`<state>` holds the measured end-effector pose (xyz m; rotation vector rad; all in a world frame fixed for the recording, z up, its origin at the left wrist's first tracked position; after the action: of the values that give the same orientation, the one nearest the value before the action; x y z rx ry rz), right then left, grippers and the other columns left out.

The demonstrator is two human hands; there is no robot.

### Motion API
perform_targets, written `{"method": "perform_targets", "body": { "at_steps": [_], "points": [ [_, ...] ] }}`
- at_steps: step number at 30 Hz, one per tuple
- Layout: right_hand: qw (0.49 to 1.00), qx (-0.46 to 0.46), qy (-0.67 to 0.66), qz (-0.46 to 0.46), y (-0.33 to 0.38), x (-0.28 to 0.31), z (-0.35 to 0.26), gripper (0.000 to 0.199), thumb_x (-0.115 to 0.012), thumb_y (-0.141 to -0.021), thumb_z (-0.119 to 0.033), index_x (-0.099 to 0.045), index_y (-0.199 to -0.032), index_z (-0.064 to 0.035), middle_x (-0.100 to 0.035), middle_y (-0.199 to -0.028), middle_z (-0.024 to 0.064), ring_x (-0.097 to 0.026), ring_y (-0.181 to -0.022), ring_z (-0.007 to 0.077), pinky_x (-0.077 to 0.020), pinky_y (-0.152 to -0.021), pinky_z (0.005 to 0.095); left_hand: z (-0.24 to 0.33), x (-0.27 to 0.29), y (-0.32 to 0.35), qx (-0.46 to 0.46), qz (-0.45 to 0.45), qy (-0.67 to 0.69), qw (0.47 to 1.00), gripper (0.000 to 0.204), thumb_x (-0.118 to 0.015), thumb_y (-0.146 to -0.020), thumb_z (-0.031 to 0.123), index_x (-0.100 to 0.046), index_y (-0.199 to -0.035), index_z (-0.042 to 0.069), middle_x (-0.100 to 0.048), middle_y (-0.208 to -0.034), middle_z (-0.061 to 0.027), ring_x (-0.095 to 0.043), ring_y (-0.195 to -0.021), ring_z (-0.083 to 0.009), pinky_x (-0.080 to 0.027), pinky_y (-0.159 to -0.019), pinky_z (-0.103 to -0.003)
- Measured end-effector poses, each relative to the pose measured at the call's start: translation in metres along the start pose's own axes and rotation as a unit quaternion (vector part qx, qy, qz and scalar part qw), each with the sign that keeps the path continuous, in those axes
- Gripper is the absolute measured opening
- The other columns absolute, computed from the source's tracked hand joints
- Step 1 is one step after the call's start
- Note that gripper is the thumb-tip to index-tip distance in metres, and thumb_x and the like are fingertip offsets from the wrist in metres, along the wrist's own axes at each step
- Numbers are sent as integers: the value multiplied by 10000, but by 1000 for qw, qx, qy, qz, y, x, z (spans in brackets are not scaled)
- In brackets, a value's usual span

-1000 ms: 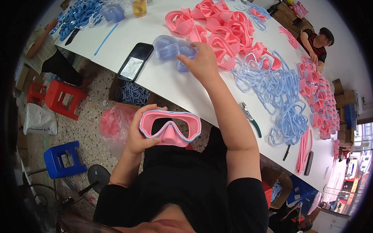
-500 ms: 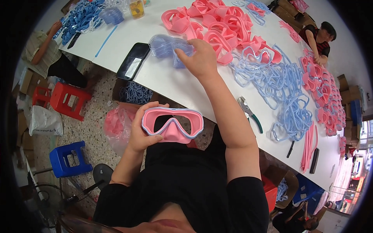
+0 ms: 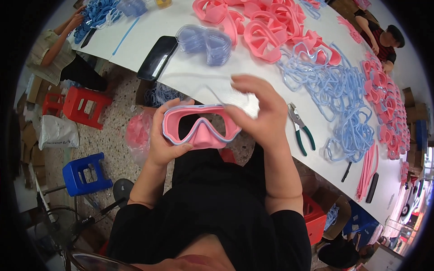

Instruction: Assembling pink and blue plastic mask components by hand and using pliers.

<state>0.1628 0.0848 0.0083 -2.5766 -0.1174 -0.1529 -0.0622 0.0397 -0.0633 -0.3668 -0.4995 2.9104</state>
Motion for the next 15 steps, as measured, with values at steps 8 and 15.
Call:
{"method": "perform_targets", "body": {
  "at_steps": [8,15],
  "points": [
    [997,-2,60,-51,66,23,-3,460,-881,-646,-138,-726,-1054,8,-685,-1195,183,-653,-1083,270,-500,-936,352,-4,-28,-9,-24,-53,-78,995,925,-924,-651,143,-424,-1409,-33,-565,-1401,-209,-590,-1255,-252,-468,-1060,-367],
    [999,-18,44,-18,79,33,8,442,-881,-649,-138,-732,-1041,2,-685,-1193,180,-652,-1071,260,-505,-918,343,-2,-45,-9,-29,-71,-97,992,921,-927,-645,143,-439,-1406,-29,-574,-1391,-197,-593,-1251,-254,-474,-1054,-368]
  ]
}}
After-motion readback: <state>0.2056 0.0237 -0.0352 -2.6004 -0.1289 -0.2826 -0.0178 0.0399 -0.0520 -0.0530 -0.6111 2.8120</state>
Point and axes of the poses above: each hand's wrist, its own y-axis away from the middle knuckle, its own x-axis out of the back of the hand, z = x × y, the point moved 8 cm from there along -y, towards the middle knuckle
